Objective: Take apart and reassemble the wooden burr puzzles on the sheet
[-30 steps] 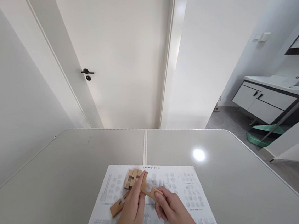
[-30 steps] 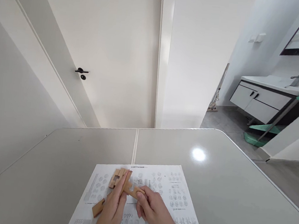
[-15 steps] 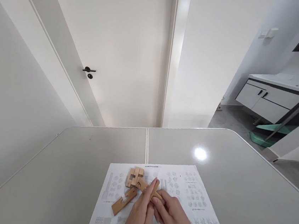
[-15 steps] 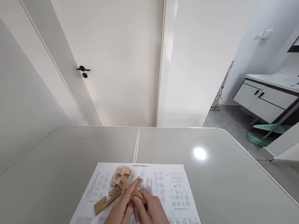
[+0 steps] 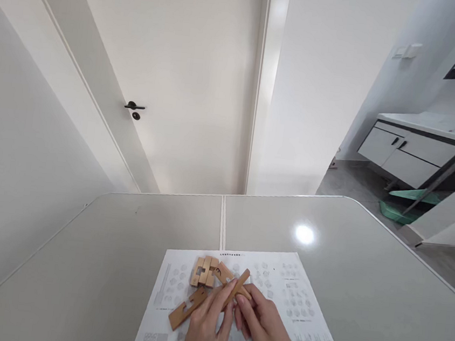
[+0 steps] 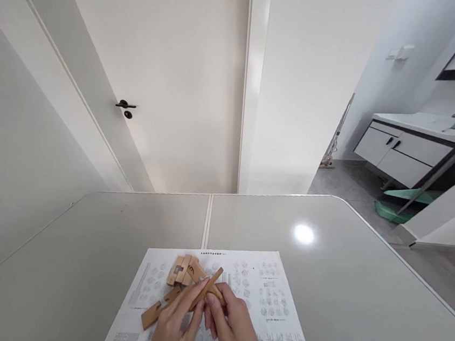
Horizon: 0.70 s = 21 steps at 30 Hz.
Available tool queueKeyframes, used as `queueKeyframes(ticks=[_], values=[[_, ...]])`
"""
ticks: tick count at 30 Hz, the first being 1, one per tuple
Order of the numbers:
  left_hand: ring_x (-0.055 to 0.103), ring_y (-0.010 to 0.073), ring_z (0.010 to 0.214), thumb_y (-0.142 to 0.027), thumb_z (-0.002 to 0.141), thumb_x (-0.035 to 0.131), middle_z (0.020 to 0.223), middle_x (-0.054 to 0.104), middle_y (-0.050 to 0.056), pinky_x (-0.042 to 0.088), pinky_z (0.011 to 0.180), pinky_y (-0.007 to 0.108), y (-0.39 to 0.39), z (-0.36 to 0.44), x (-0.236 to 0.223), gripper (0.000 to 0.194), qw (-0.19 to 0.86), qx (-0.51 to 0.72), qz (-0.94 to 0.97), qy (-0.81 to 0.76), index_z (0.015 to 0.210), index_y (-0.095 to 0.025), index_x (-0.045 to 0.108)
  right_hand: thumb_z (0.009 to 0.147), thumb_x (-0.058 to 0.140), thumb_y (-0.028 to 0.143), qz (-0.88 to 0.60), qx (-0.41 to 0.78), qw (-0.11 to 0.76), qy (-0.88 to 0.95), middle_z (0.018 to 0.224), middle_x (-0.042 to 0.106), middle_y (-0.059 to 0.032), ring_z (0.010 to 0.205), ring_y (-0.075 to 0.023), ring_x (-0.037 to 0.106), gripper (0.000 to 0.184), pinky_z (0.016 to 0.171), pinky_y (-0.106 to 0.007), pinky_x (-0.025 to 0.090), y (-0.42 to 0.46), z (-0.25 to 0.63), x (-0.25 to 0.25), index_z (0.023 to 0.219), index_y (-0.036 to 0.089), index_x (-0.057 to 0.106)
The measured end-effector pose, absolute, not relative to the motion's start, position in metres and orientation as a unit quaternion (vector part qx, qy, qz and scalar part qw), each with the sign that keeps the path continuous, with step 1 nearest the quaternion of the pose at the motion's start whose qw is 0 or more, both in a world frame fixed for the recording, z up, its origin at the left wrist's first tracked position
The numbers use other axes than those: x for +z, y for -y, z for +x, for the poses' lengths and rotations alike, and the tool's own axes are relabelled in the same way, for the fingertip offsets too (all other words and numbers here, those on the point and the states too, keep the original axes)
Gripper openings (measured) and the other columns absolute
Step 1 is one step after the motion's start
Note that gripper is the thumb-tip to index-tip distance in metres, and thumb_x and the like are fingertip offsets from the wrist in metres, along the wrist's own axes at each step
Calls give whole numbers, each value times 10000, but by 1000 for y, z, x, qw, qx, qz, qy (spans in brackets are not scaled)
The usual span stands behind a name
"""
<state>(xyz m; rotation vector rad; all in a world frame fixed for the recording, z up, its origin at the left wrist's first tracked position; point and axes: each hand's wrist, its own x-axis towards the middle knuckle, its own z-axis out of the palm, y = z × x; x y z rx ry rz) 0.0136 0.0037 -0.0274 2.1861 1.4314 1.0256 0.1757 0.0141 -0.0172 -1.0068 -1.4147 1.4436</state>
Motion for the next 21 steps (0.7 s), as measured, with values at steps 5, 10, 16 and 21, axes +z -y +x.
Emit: queueKeyframes(ticks=[5,10,16,21], values=[[743,187,1068,-190,1035,451,1295,717,75,617,877,245,-4,13,-21,456,80,366,797,-474,1484,-270,470,1025,420,610,-402,589,435,551,583,511,56,495,-114,423,440,528,-258,352,-16,176,-20,903,209,552],[700,141,705,-228,995,534,1050,728,60,591,692,248,-2,-6,-2,277,-9,364,770,-524,1269,-249,564,1027,415,611,-418,583,462,522,643,554,42,502,-109,421,429,538,-265,367,-21,179,-23,904,217,533],[668,283,916,-514,976,527,954,677,90,558,823,438,11,-61,-7,314,-44,266,726,-633,1037,-220,619,1043,393,589,-415,577,444,546,672,564,35,525,-113,424,421,551,-268,355,-18,178,-27,861,227,505],[656,305,916,-625,948,474,924,696,84,536,850,480,29,-87,-29,436,50,198,700,-685,900,-229,651,1059,367,554,-409,558,424,584,665,565,35,536,-122,419,398,560,-267,349,-13,177,-31,867,233,502]])
